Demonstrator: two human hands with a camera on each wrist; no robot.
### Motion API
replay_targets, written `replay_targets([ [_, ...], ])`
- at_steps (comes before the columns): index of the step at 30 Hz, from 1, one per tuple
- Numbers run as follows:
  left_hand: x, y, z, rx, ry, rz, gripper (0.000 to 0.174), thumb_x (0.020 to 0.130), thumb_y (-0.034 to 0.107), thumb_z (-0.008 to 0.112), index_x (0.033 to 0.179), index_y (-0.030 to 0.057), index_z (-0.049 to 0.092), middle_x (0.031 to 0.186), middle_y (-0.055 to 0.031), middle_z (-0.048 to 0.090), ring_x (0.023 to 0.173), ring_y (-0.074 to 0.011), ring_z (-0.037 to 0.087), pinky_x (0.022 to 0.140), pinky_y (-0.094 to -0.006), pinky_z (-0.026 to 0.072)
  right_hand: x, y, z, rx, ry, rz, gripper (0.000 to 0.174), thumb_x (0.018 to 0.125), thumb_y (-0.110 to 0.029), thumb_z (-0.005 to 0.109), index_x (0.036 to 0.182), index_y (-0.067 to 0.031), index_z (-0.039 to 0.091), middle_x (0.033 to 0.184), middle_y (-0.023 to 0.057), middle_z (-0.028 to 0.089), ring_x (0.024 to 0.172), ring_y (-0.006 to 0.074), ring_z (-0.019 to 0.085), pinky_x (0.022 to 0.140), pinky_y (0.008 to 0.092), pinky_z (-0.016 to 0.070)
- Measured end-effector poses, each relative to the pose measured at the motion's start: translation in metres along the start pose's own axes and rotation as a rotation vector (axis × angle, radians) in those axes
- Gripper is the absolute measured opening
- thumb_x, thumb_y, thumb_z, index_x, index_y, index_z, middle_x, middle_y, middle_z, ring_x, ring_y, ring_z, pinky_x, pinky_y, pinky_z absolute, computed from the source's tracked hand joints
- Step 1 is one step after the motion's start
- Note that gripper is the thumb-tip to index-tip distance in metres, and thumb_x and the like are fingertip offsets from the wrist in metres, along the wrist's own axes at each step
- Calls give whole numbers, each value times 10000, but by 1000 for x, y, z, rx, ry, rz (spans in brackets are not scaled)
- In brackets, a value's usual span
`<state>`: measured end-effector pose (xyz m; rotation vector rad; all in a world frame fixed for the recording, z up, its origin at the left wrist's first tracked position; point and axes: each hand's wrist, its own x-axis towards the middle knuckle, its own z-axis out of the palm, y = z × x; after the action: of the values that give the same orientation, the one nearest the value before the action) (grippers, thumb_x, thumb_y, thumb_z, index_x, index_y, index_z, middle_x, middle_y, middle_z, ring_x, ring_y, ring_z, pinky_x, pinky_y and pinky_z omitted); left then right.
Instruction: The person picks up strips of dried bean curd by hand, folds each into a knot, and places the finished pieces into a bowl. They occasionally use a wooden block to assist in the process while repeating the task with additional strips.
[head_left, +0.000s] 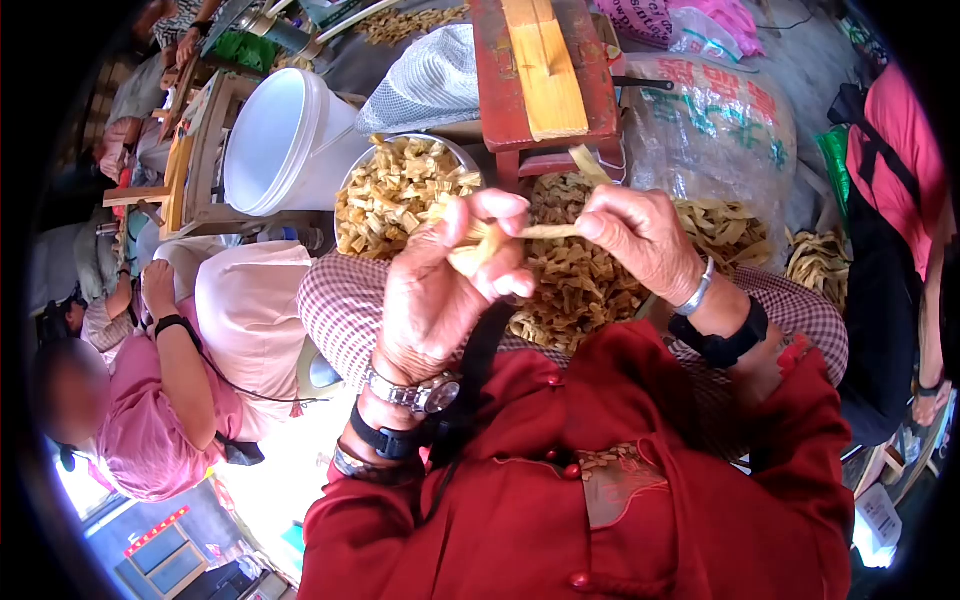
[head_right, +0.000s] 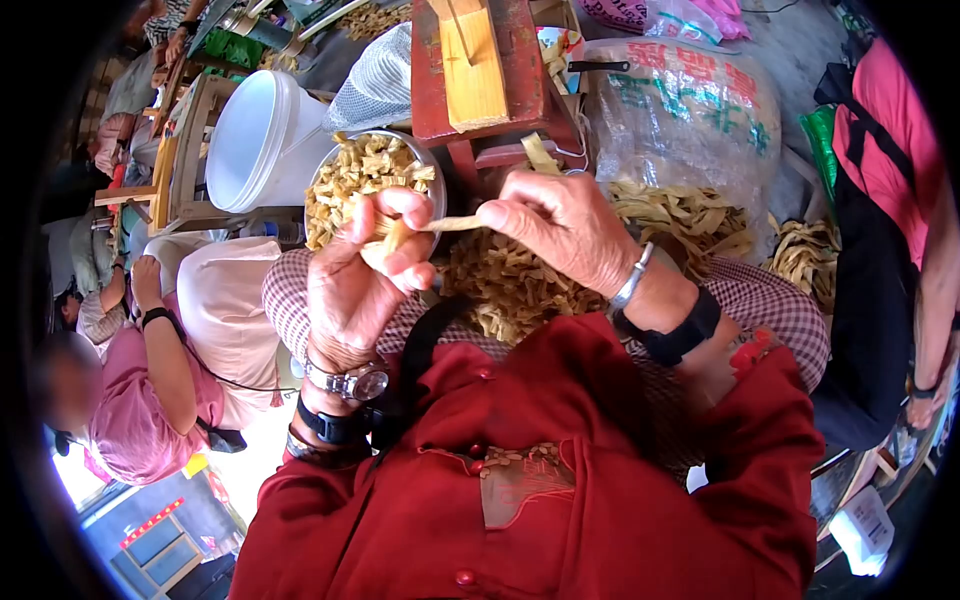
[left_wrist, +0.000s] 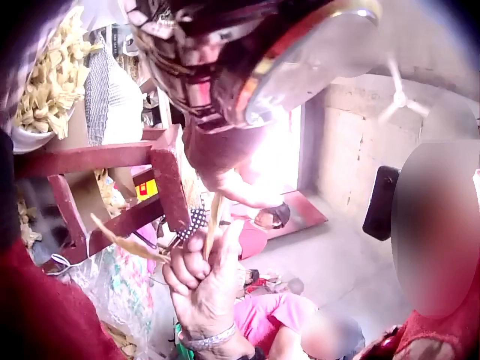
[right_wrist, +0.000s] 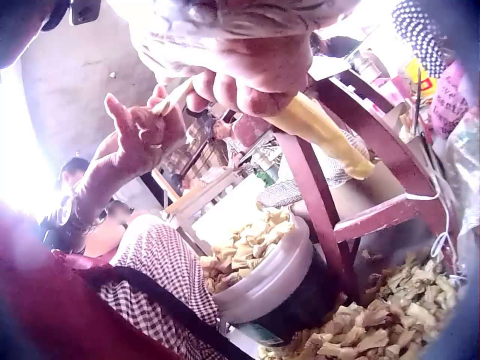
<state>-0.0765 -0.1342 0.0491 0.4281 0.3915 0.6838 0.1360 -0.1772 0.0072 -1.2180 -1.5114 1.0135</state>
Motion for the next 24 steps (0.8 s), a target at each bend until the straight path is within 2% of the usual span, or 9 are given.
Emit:
replay_targets([
  [4,-9,17,-9,17,66,75,444,962,321,429,1130,-80,515,943,-87,499,649,-121,480,669,-356,543,2,4,-1,-123,-60,-59,241,878,-203,615,763,-3,546,618,20,469,547,86,428,500,261,352],
  [8,1,11,-10,471,234,135,518,944,406,448,1114,-75,535,932,-97,538,656,-128,539,613,-333,571,4,13,11,-74,-62,33,199,890,-186,597,836,-2,543,624,-6,485,566,66,458,480,242,373],
  [11,10,0,-22,718,447,52,377,901,315,577,1047,-33,579,755,-38,559,488,-82,488,466,-223,506,4,9,12,100,-131,321,161,902,-170,567,912,-12,539,681,2,520,627,59,525,453,212,444],
  [12,12,-2,-22,740,453,48,301,885,272,612,990,-9,591,649,1,523,430,-64,435,401,-190,415,5,10,13,132,-148,341,159,905,-168,558,936,-14,531,715,10,531,659,67,545,452,212,466],
  [15,13,-3,-24,783,459,-34,316,902,318,567,969,10,584,612,19,469,421,-37,341,380,-180,300,6,11,16,177,-274,447,232,917,-191,533,1066,-20,485,885,56,560,783,110,600,469,226,531],
  [18,18,-6,-17,741,412,-9,244,901,267,571,948,28,556,605,31,433,428,-26,308,380,-174,269,5,6,25,276,-334,435,329,899,-293,547,1091,-33,484,805,61,575,702,108,585,442,255,535],
  [21,21,-4,-23,554,266,85,160,894,179,566,942,26,555,615,34,448,450,-27,344,386,-171,289,6,11,25,192,-282,148,297,928,-285,490,860,-3,555,684,57,545,618,128,529,539,279,452],
  [22,21,0,-24,467,201,131,125,891,140,562,938,24,557,619,35,458,460,-29,361,390,-170,298,7,8,20,192,-265,154,309,932,-276,478,811,-1,550,660,62,531,602,137,513,560,292,429],
  [24,20,14,-17,351,298,196,85,885,106,553,932,35,551,632,41,446,469,-28,331,390,-168,292,16,-8,-3,99,-254,102,312,930,-251,469,767,6,537,639,74,524,582,156,499,570,312,413],
])
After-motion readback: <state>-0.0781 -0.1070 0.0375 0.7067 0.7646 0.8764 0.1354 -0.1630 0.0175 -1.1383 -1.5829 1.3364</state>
